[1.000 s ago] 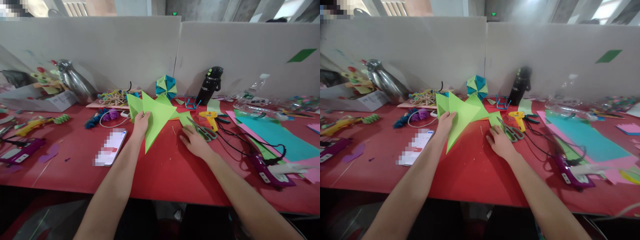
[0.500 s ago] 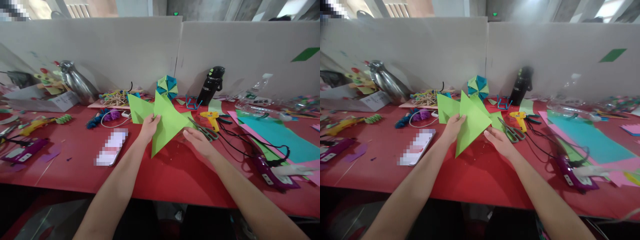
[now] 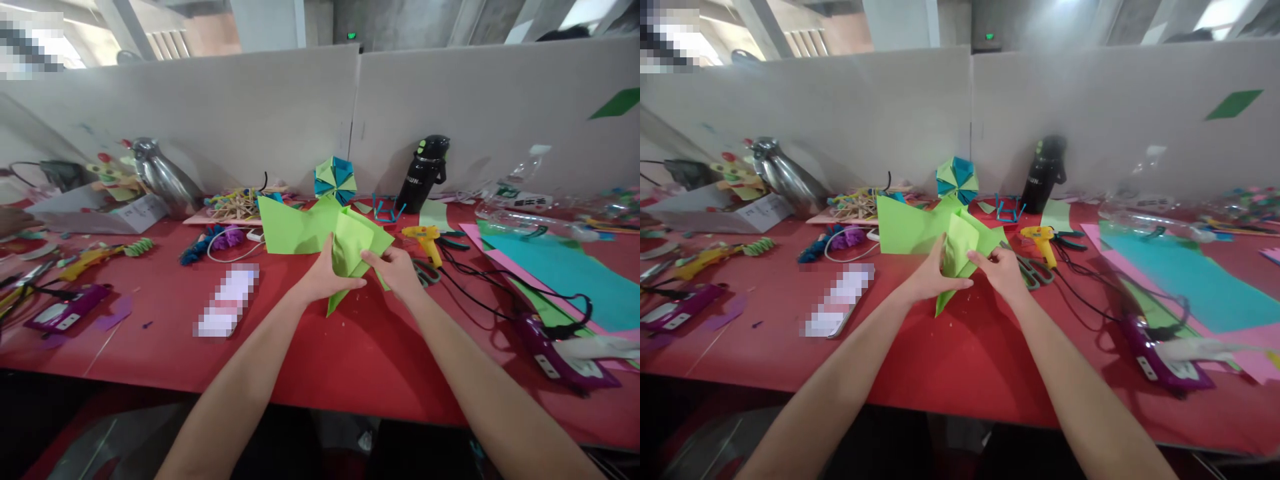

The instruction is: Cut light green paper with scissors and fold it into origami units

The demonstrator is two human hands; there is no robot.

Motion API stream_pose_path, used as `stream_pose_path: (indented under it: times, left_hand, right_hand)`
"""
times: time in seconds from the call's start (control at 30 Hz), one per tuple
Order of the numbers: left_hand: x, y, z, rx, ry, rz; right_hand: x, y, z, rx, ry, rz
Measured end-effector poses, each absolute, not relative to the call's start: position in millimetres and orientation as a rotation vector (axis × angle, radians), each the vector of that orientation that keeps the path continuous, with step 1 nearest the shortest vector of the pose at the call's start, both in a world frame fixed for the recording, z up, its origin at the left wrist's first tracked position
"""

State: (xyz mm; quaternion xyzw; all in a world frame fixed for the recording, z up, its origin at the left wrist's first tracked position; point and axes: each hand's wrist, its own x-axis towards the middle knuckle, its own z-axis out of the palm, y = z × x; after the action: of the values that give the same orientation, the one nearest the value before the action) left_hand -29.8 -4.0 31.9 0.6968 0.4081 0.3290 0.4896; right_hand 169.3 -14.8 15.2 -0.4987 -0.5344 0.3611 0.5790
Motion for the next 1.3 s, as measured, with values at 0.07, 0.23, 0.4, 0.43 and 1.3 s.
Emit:
stream_pose_path:
  times: [0.07,0.23,0.4,0.43,1.3]
  left_hand:
    - [-29,-3,32,1.631,0.985,0.794]
    - [-27,6,32,1.29,1.003,0.951]
    - [-27,16,30,0.966,0.92,1.264]
    - [-29,18,29,0.982,0.926,1.297]
    - [-84,27,45,1.299,0.983,1.182]
  right_hand:
    - [172,-16,12,-1.158,-1.248,0.85]
    - [185,-17,11,-1.176,-1.195,0.847]
    - [193,-14,9,-1.176,-1.123,0.87]
    - [194,-13,8,-1.165,-1.1,0.878]
    - [196,-31,30,-0.982,-0.867,1.305]
